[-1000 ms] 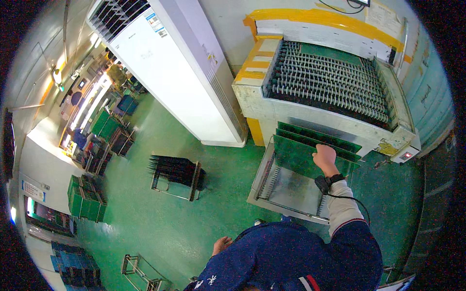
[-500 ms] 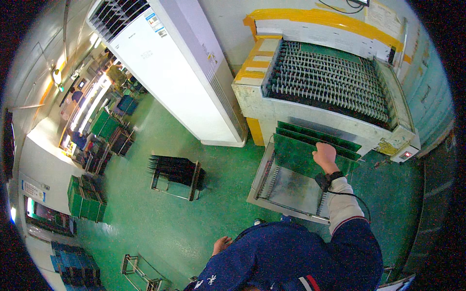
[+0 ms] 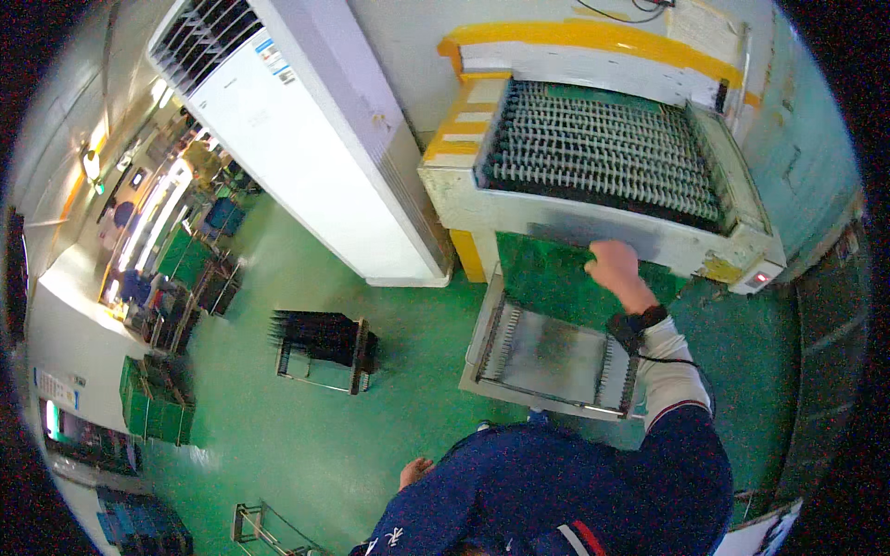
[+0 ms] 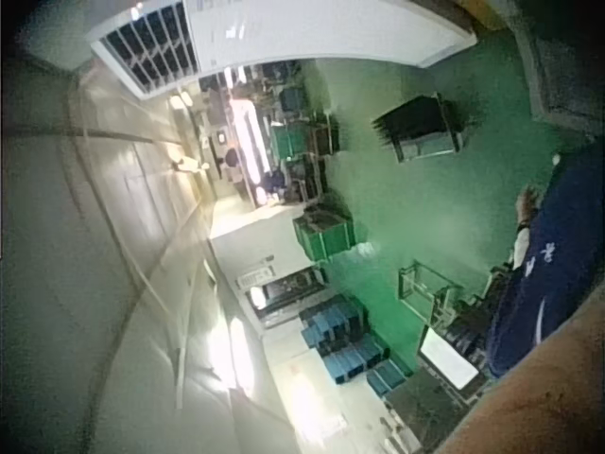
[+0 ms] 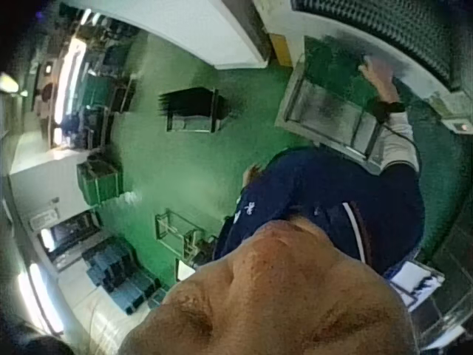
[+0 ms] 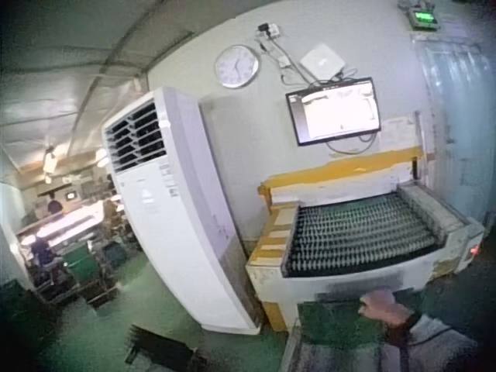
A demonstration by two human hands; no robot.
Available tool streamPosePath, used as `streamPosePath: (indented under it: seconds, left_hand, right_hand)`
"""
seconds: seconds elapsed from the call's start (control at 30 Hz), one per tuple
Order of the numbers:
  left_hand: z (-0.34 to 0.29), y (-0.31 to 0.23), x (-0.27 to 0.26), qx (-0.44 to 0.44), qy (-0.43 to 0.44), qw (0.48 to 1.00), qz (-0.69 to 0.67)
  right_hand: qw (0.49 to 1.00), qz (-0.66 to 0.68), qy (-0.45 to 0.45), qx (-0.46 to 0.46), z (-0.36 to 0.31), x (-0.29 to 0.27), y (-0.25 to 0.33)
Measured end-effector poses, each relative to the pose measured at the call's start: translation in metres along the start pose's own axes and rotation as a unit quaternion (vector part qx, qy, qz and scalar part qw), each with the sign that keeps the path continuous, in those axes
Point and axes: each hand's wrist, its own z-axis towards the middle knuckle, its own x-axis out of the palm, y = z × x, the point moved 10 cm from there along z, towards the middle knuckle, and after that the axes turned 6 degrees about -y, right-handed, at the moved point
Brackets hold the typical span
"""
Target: Picking up green PCBs from a rack and feeding them into an automated processing machine.
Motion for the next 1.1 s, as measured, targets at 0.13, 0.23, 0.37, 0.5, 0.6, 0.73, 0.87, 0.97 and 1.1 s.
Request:
streamPosePath:
  seconds: [0.13,0.23,0.37,0.5,0.6,0.73,0.87,0.97,1.1]
  left_hand:
    - [0.009,0.012,0.000,-0.101,-0.007,0.986,-0.130]
    - [0.026,0.027,0.000,-0.114,0.007,0.982,-0.148]
    - [0.015,-0.021,0.028,0.143,0.090,0.975,0.143]
    - [0.010,-0.016,0.026,0.026,0.044,0.998,0.047]
    - [0.005,-0.013,0.031,-0.057,0.006,0.997,-0.051]
    - [0.013,-0.024,0.025,0.127,0.068,0.984,0.109]
    - [0.020,-0.015,0.027,0.084,0.055,0.975,0.200]
    - [0.016,-0.013,0.017,0.097,0.023,0.942,0.319]
    - [-0.008,-0.023,0.038,0.161,0.050,0.902,0.397]
  right_hand:
    - [0.998,-0.005,-0.060,0.011,0.018,-0.107,-0.017]
    - [0.990,0.093,-0.062,0.081,0.024,-0.154,-0.061]
    - [0.789,0.540,-0.094,0.278,-0.002,-0.139,-0.158]
    - [0.613,0.707,-0.147,0.320,-0.015,-0.098,-0.162]
    - [0.554,0.769,-0.131,0.290,0.003,-0.036,-0.206]
    - [0.466,0.810,-0.140,0.326,0.038,0.017,-0.186]
    - [0.425,0.806,-0.178,0.372,0.053,0.071,-0.224]
    - [0.408,0.812,-0.176,0.378,0.070,0.085,-0.208]
    - [0.476,0.804,-0.071,0.349,0.082,0.074,-0.189]
